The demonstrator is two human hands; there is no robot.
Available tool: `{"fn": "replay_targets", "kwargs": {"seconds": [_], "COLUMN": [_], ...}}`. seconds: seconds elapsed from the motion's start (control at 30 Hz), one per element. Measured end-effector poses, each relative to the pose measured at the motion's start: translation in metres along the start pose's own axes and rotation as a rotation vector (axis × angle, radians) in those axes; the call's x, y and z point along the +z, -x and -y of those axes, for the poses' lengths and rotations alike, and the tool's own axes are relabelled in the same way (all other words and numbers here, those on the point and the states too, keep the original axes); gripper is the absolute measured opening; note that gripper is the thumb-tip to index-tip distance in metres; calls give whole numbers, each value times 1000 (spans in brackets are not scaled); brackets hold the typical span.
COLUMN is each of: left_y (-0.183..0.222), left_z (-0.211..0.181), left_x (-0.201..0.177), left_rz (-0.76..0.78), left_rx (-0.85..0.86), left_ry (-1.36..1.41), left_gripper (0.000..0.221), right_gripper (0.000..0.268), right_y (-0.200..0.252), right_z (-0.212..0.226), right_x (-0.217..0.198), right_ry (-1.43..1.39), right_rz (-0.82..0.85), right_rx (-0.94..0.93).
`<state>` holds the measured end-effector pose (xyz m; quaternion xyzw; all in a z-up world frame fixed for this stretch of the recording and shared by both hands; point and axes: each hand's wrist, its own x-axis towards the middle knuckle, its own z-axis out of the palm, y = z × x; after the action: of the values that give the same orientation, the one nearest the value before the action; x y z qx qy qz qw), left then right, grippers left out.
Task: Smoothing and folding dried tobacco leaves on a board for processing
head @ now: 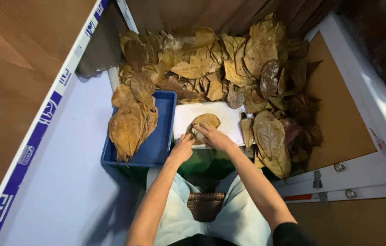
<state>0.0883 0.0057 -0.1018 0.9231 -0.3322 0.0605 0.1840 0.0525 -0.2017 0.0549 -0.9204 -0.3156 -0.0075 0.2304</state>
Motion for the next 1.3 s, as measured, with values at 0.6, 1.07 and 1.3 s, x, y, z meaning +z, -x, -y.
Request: {"fn": "replay_targets", "kwargs": {"seconds": [0.6, 1.07, 1.3], "left_y": [19, 14, 39], "left_z": [-64, -76, -64], "left_x": [-86, -64, -77], "left_rz": [-93, 38, -202], "left_rx": [-18, -152, 137], "left_ry": [-206, -41, -165], "left_gripper": [49, 37, 39], "right_gripper": [23, 37, 46], "right_y": [-38, 8, 34], "right_z": [-152, -5, 46], "right_x": [45, 83, 57], "right_ry": [354, -353, 103], "right_rz": [-450, -703, -183], "right_rx": [427, 577, 401]}}
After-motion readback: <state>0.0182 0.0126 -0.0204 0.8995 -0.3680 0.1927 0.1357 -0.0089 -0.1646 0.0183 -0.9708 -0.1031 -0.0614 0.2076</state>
